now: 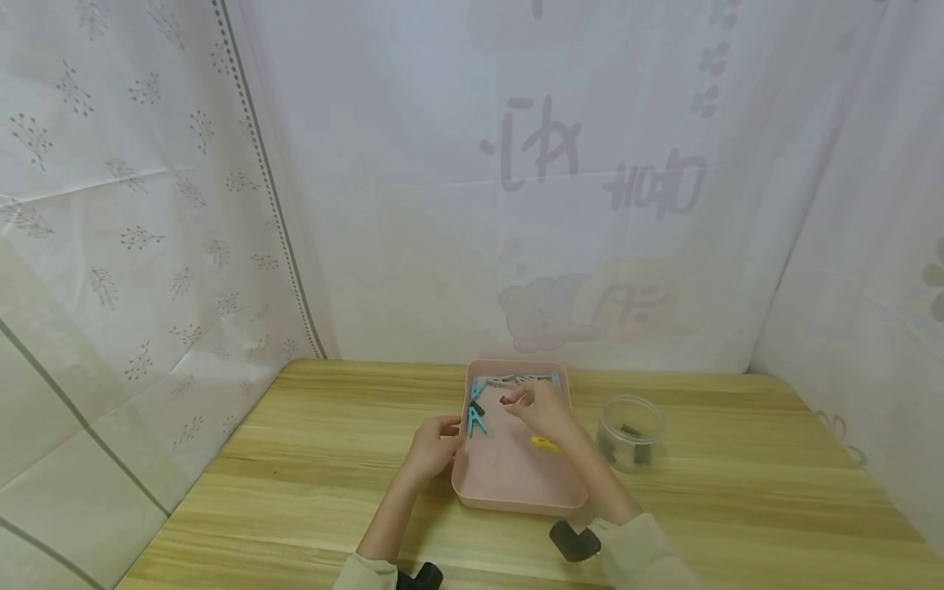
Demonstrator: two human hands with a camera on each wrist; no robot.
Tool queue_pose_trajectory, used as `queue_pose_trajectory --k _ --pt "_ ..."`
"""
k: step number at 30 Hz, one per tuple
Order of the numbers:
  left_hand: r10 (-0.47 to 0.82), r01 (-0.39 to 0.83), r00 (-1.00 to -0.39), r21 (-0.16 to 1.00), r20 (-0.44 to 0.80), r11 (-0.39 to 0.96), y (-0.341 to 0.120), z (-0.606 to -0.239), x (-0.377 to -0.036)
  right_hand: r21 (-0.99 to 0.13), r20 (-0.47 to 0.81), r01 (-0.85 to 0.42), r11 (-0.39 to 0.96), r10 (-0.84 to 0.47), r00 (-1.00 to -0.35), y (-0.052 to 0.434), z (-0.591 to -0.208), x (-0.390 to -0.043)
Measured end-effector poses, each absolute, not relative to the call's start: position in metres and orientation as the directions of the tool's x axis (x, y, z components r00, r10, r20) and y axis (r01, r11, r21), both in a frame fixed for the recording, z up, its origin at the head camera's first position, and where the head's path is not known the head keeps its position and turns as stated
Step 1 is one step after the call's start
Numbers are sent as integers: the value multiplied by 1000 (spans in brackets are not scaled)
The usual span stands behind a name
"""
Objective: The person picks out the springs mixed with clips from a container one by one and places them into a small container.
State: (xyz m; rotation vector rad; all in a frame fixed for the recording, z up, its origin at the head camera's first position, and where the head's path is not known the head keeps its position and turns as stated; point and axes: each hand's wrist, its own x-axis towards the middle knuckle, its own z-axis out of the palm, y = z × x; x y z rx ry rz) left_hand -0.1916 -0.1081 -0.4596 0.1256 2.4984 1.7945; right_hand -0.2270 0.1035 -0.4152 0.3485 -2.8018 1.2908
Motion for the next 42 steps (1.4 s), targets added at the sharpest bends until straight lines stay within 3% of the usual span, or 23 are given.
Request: queue_pose_trajectory --k 42 --pt "123 45 -992 947 6 319 -109 -460 -191 -755 159 -203 624 -126 -979 121 -417 -208"
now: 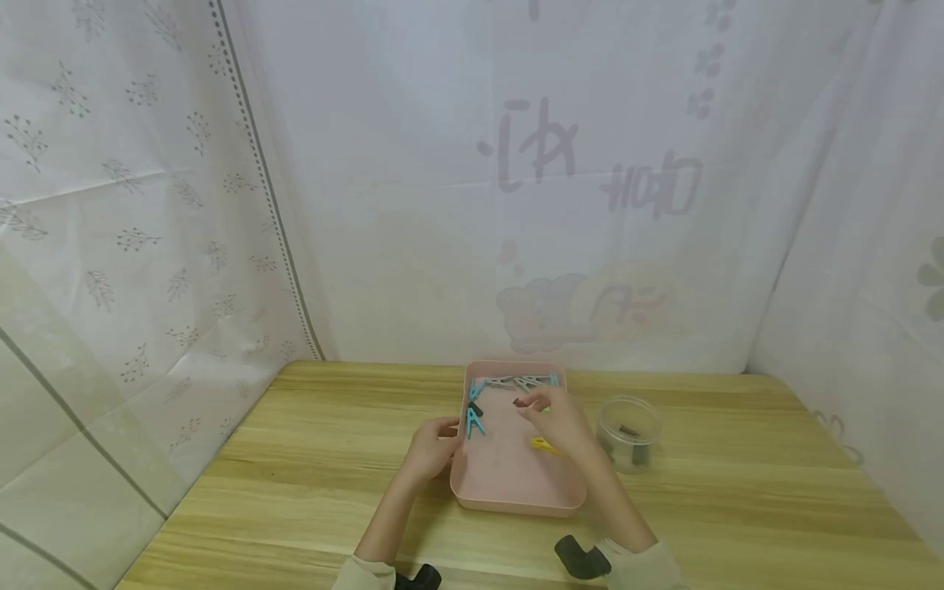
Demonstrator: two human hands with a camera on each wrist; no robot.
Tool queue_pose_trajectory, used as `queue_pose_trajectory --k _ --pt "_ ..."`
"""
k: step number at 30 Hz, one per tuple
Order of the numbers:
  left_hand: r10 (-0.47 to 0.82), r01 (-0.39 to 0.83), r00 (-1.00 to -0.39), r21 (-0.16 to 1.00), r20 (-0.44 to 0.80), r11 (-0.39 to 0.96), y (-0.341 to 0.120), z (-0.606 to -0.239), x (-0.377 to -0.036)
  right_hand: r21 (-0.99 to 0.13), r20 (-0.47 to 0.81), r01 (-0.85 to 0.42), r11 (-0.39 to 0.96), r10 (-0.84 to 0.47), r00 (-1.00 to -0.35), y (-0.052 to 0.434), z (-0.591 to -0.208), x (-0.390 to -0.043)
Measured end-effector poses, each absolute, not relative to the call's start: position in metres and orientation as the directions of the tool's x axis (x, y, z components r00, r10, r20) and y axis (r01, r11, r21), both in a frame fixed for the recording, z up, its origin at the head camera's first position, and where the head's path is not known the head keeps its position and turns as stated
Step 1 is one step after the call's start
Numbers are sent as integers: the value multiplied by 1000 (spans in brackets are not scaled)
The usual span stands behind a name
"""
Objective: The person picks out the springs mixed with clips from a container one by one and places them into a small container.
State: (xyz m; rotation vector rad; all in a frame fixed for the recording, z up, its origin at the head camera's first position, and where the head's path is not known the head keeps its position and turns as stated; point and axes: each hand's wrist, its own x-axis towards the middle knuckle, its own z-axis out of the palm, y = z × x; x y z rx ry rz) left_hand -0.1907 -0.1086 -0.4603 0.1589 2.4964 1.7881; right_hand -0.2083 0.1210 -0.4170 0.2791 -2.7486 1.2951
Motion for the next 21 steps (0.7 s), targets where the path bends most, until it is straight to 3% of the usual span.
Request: queue_pose_trajectory --k 21 --pt "126 74 -991 942 34 327 -109 -463 -192 -790 170 -193 582 -94 -981 128 -424 -203"
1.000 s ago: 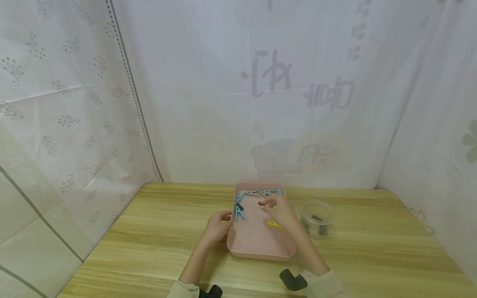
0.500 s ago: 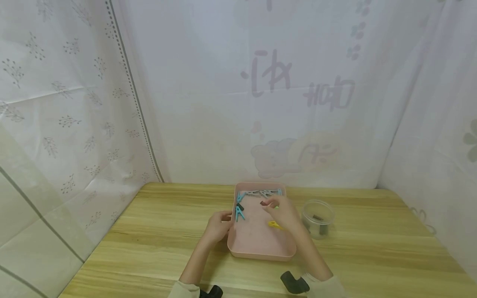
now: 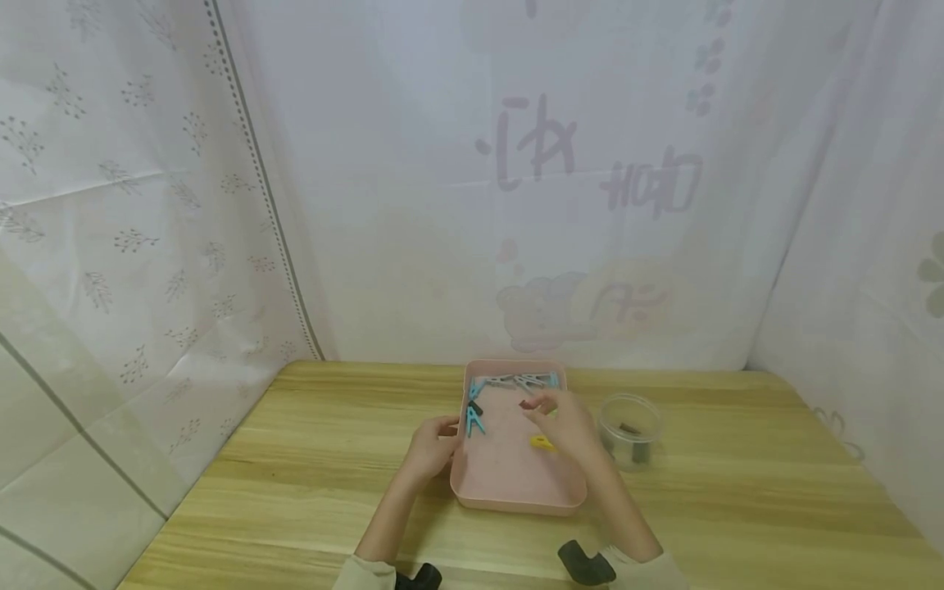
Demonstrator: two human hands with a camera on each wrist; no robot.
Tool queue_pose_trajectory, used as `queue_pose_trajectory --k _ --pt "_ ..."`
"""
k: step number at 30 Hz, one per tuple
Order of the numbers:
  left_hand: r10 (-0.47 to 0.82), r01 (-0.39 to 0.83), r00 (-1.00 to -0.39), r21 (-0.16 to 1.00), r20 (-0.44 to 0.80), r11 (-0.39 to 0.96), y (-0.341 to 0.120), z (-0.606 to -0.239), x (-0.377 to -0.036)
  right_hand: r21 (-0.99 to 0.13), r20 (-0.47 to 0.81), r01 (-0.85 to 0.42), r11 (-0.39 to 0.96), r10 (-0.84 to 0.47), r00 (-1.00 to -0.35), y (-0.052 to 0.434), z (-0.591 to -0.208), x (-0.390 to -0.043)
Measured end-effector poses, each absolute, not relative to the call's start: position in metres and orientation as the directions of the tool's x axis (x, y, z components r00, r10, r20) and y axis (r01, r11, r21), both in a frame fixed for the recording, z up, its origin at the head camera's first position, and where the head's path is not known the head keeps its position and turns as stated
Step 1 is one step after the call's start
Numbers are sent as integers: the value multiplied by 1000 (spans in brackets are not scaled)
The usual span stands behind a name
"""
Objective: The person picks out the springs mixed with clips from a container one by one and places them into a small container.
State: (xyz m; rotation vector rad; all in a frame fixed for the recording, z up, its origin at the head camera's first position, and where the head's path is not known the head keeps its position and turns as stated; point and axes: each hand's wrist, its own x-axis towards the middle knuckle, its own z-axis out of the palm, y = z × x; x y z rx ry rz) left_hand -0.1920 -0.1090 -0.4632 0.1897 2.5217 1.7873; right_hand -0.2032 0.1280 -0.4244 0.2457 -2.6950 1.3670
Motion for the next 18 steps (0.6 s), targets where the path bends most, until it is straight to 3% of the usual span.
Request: queue_pose_trajectory --k 18 --pt "116 52 -993 937 12 346 -109 -464 -193 -789 136 -150 595 -68 -988 131 -418 -198"
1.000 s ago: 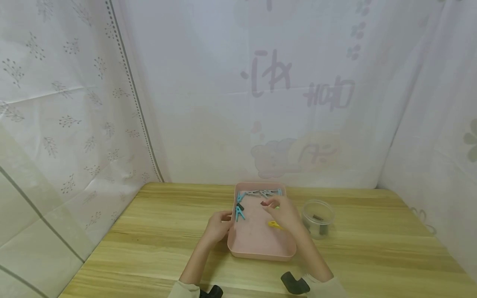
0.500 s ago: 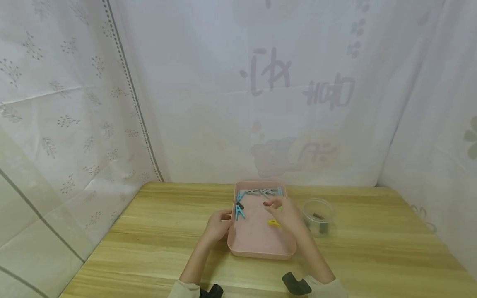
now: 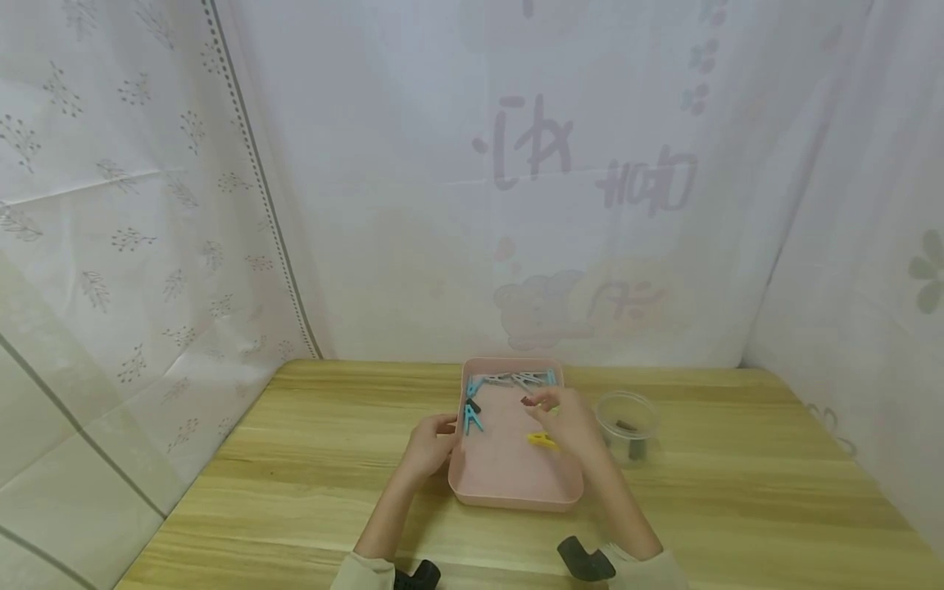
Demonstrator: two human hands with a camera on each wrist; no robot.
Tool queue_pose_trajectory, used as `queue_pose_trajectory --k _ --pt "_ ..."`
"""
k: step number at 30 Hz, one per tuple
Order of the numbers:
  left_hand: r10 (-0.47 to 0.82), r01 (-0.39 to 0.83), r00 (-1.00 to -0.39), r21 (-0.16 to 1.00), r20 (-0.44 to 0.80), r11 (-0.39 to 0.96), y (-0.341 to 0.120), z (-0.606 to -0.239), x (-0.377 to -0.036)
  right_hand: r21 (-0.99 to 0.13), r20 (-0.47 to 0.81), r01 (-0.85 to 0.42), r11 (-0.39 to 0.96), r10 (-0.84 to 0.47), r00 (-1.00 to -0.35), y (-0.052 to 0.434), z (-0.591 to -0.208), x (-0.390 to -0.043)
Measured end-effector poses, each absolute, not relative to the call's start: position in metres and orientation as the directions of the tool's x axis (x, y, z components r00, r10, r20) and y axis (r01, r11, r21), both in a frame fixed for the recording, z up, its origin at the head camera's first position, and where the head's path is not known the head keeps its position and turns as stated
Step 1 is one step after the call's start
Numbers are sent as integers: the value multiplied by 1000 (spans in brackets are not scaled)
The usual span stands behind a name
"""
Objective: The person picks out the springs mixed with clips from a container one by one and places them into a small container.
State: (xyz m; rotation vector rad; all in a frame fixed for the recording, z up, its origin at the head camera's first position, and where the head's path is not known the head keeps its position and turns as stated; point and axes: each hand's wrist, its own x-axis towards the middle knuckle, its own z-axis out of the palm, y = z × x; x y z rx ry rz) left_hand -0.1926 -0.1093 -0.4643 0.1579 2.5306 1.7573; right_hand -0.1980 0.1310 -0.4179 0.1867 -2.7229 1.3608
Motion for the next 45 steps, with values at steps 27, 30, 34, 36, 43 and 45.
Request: queue_pose_trajectory --k 27,30,34,36,43,45 --pt "111 46 -994 940 9 338 -108 -463 -192 -710 152 -120 694 -16 -988 143 -404 -193" --pt "109 46 -994 938 9 345 -108 -464 -193 -708 141 -106 698 -8 -990 144 -402 -193" --pt "108 43 -994 935 5 352 -108 -465 -193 -726 116 -82 682 4 -993 147 -401 -192" --pt "108 44 -994 935 5 352 -109 -465 -193 -738 108 -73 671 10 -994 149 -401 -192" --pt "105 38 -994 938 1 345 -108 -463 -191 -753 130 -94 651 7 -991 153 -401 -192" --pt "107 38 -994 939 2 342 -108 -462 -191 -746 150 -112 657 1 -989 154 -402 -192"
